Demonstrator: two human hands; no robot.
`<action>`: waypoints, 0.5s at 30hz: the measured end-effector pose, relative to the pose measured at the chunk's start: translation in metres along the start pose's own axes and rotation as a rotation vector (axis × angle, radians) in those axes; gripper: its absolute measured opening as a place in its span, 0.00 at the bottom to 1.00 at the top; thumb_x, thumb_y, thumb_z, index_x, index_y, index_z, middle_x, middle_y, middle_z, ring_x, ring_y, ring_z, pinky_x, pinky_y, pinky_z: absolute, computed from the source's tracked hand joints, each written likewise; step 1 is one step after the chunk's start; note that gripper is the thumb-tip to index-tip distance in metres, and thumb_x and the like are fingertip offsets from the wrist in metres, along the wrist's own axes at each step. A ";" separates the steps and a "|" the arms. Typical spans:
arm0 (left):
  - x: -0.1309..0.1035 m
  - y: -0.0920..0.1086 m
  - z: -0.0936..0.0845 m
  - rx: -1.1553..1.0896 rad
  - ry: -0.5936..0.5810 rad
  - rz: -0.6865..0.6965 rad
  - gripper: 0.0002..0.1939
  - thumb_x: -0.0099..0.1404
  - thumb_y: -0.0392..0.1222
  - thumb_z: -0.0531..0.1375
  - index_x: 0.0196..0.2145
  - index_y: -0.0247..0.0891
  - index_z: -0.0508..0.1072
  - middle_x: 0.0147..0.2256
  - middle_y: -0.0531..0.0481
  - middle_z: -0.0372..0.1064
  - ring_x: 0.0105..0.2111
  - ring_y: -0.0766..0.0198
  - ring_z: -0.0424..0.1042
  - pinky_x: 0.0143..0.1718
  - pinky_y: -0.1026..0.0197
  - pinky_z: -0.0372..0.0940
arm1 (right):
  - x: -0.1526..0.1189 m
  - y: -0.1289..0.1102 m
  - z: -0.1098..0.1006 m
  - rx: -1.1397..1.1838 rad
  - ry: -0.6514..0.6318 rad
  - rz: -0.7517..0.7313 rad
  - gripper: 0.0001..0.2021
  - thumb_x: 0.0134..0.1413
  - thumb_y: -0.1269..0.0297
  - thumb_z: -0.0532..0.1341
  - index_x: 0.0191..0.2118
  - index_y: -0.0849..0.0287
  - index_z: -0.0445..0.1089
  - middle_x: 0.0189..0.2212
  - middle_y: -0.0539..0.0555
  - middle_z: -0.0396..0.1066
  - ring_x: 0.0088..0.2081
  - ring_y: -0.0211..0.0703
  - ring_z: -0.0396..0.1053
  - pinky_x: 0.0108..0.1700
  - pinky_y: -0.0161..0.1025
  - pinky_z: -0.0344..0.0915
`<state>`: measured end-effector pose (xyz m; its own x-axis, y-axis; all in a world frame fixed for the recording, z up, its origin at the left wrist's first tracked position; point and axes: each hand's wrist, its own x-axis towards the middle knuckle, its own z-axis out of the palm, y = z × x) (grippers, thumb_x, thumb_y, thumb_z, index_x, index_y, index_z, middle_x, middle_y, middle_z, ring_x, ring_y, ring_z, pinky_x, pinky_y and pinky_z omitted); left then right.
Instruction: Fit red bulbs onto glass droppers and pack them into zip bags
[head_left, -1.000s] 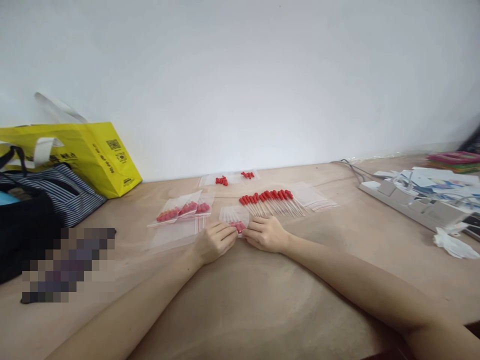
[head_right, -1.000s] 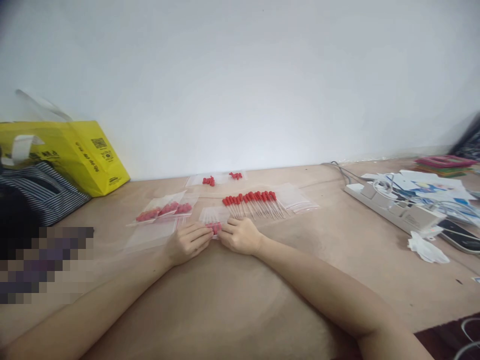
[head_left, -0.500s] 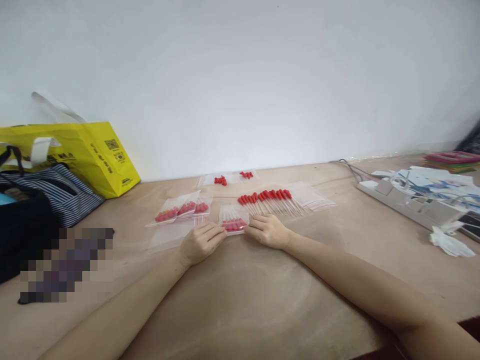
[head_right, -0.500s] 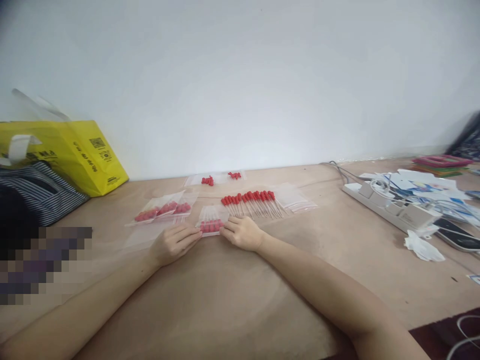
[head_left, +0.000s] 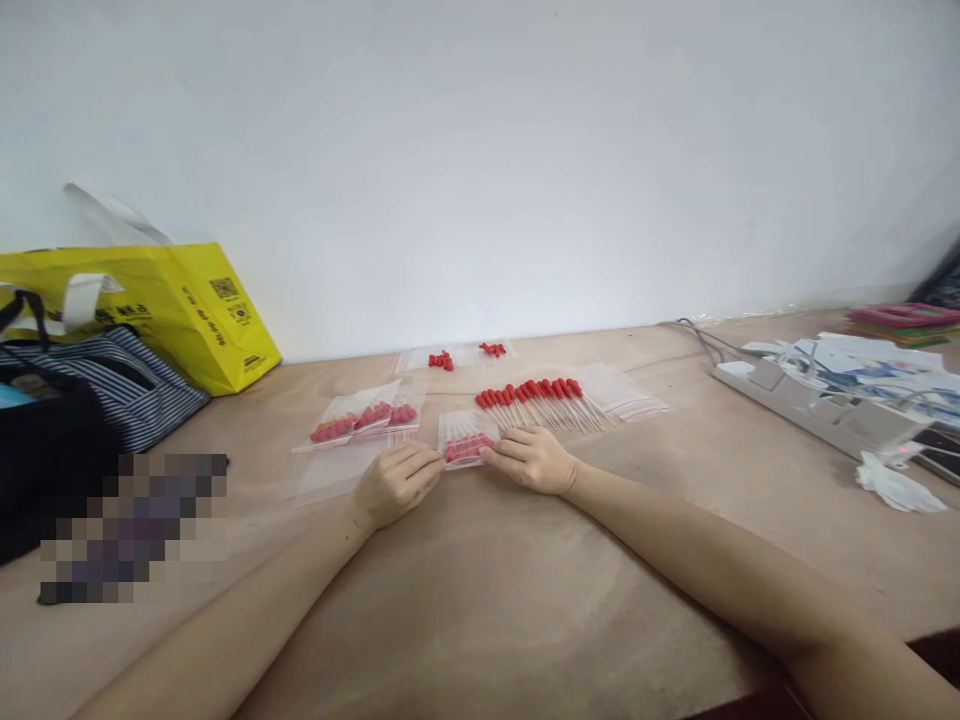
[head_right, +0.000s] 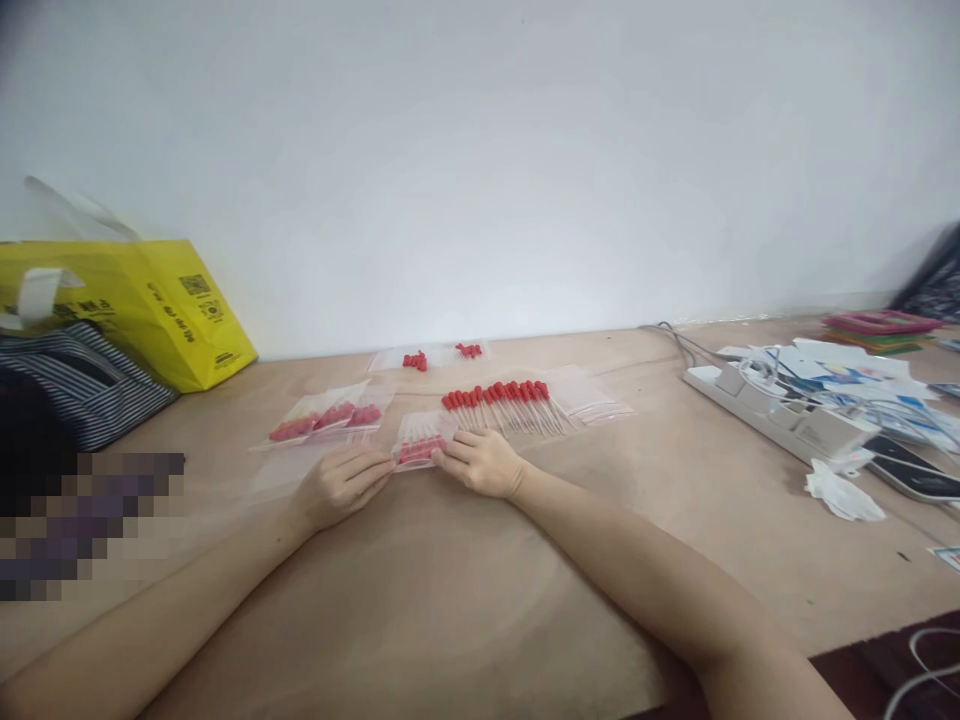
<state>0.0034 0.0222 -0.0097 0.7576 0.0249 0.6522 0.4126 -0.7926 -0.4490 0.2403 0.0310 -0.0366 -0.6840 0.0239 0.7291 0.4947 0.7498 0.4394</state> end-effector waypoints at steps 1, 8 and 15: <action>0.000 0.000 0.000 -0.007 0.006 -0.009 0.06 0.59 0.30 0.54 0.30 0.35 0.70 0.27 0.50 0.72 0.27 0.66 0.71 0.31 0.62 0.68 | 0.000 0.000 0.000 -0.005 0.009 -0.013 0.09 0.57 0.71 0.51 0.35 0.63 0.68 0.26 0.51 0.69 0.28 0.35 0.61 0.28 0.34 0.54; 0.001 0.001 0.007 -0.012 0.021 0.027 0.08 0.58 0.29 0.56 0.36 0.34 0.69 0.31 0.49 0.73 0.30 0.65 0.71 0.32 0.61 0.68 | 0.005 -0.002 0.003 -0.023 0.012 -0.056 0.09 0.56 0.72 0.52 0.29 0.64 0.67 0.20 0.50 0.65 0.25 0.35 0.59 0.27 0.35 0.53; 0.010 0.004 0.008 0.031 0.053 0.068 0.05 0.58 0.29 0.55 0.30 0.34 0.69 0.27 0.50 0.73 0.26 0.66 0.71 0.31 0.62 0.68 | 0.007 -0.001 0.004 -0.024 -0.025 -0.029 0.08 0.56 0.72 0.52 0.31 0.63 0.67 0.21 0.51 0.65 0.26 0.35 0.58 0.28 0.35 0.52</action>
<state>0.0167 0.0238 -0.0096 0.7569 -0.0610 0.6507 0.3776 -0.7719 -0.5114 0.2329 0.0329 -0.0336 -0.7111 0.0190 0.7028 0.4869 0.7344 0.4728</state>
